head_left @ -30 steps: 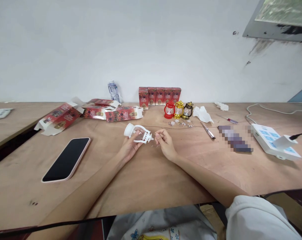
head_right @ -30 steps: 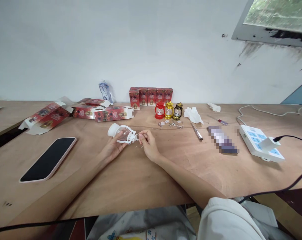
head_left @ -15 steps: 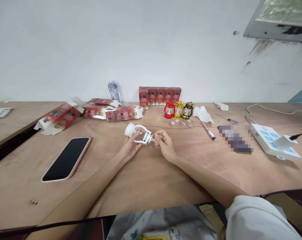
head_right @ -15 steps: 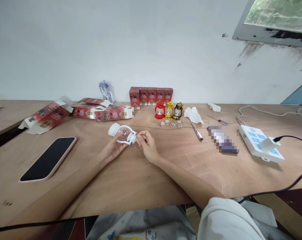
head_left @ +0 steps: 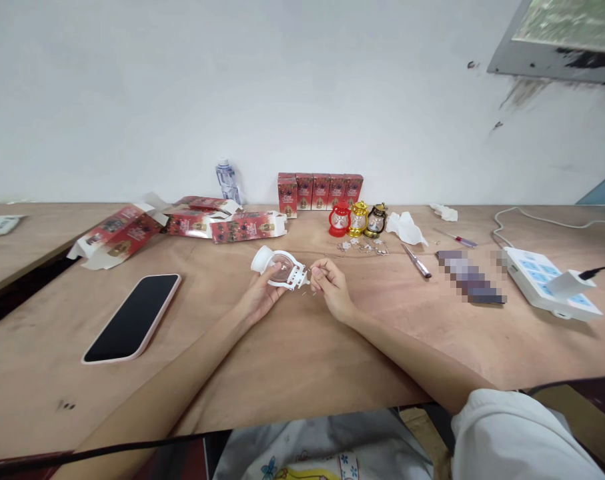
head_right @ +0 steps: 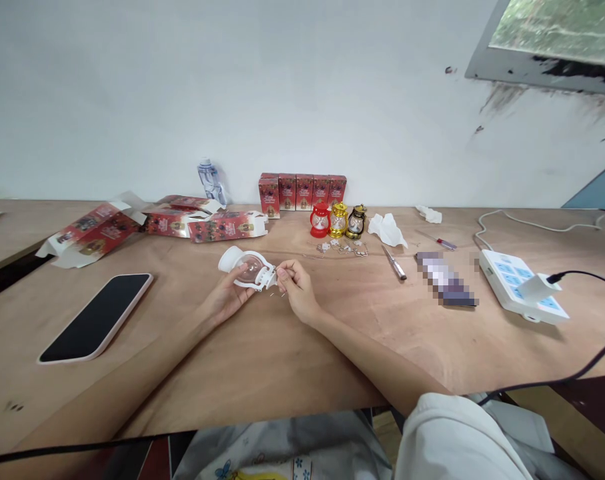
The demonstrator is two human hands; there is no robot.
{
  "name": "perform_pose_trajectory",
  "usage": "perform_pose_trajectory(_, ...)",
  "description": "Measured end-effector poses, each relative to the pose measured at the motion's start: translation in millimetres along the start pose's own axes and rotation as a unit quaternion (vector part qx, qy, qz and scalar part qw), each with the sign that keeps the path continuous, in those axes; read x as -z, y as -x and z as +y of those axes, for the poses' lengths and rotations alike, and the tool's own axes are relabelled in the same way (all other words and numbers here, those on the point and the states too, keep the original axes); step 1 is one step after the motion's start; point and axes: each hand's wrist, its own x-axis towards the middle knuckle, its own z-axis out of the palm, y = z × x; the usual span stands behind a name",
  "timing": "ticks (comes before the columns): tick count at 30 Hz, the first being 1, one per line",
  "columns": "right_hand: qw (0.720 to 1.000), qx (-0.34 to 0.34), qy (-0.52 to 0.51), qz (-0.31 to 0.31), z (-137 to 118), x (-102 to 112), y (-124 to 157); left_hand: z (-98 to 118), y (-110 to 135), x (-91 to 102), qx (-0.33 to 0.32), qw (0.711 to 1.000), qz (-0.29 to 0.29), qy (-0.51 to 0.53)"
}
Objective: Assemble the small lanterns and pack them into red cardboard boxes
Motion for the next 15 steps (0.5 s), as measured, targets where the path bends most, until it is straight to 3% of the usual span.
perform_pose_trajectory(15,1.000,-0.019,-0.022,-0.007,2.9,1.4,-0.7,1.0,1.6,-2.8,0.023,0.999,0.007,0.021)
